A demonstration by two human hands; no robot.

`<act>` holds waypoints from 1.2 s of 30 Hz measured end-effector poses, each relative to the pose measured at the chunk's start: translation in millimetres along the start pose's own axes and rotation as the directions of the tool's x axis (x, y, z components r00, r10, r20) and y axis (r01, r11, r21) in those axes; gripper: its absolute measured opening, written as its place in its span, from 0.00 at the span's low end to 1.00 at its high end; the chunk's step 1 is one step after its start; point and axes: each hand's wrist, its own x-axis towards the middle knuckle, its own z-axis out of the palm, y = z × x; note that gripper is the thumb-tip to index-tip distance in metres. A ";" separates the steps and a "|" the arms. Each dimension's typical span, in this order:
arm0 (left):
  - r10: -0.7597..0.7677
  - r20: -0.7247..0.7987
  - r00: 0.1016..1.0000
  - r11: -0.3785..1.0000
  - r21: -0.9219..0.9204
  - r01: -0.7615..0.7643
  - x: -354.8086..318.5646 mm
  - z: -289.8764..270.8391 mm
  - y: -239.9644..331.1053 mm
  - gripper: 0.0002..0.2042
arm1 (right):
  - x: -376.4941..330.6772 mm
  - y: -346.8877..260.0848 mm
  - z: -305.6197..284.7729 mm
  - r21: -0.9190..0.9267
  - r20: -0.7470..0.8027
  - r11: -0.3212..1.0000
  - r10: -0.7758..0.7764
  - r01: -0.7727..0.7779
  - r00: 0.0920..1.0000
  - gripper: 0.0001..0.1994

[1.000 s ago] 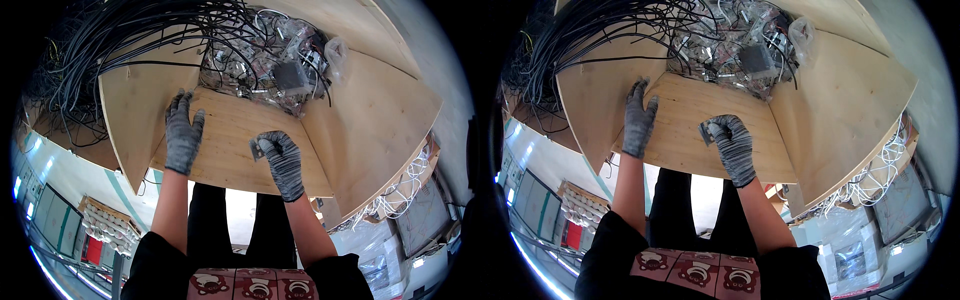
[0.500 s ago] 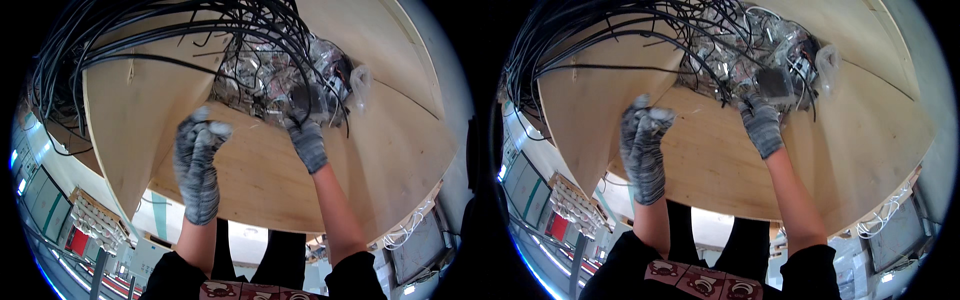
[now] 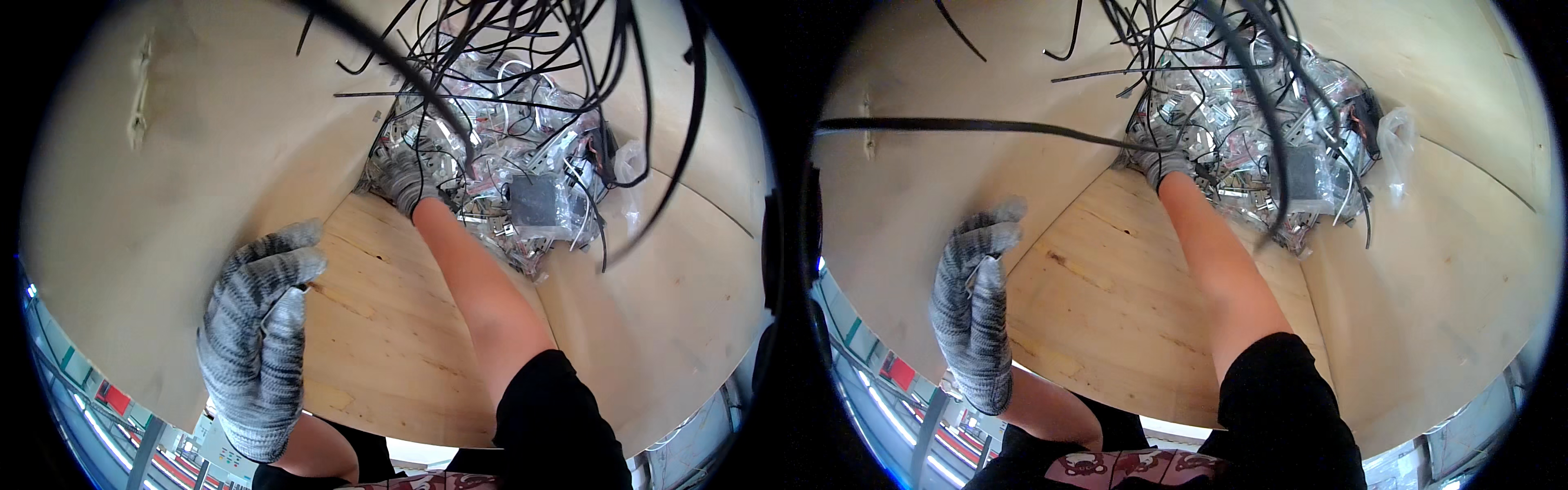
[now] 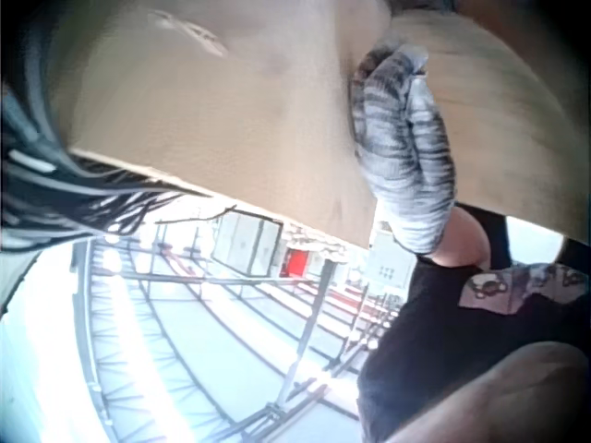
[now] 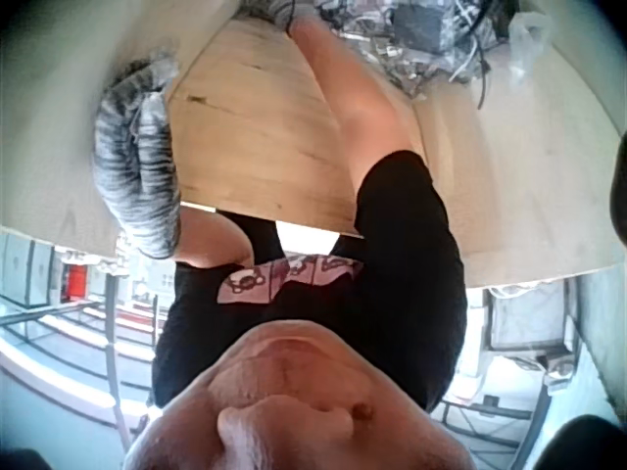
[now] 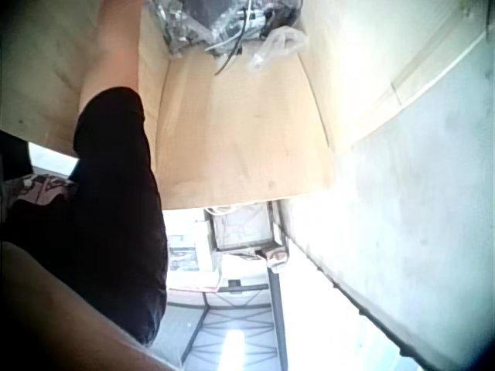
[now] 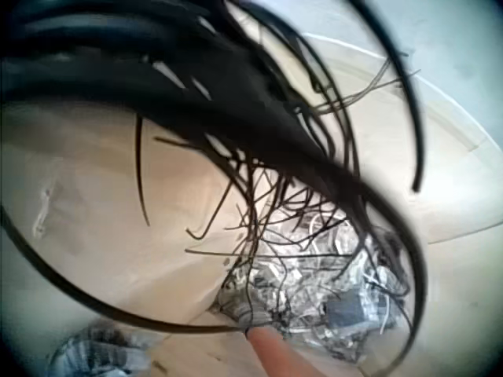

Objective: The person sorts through a large cardboard box filled with tangled black cables, white cables, and various small electronic components. They use gloved hands to sift through the pile, occasionally picking up and inspecting individual items before placing them back into the box.

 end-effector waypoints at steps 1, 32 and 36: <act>0.001 0.007 1.000 1.000 0.013 -0.001 -1.2 -1.9 -6.4 0.09 | 3.0 -2.4 -4.1 -0.002 0.050 0.999 0.039 -0.039 0.998 0.24; -0.019 0.177 0.984 0.960 -0.273 0.068 -18.5 -20.3 -39.3 0.10 | -29.7 -0.8 -37.0 0.120 0.225 0.918 0.347 -0.379 0.911 0.17; -0.072 0.161 0.984 0.953 -0.279 0.115 -19.7 -24.5 -38.2 0.09 | -19.6 -43.0 -93.3 -0.242 0.341 0.947 0.285 -0.209 0.896 0.20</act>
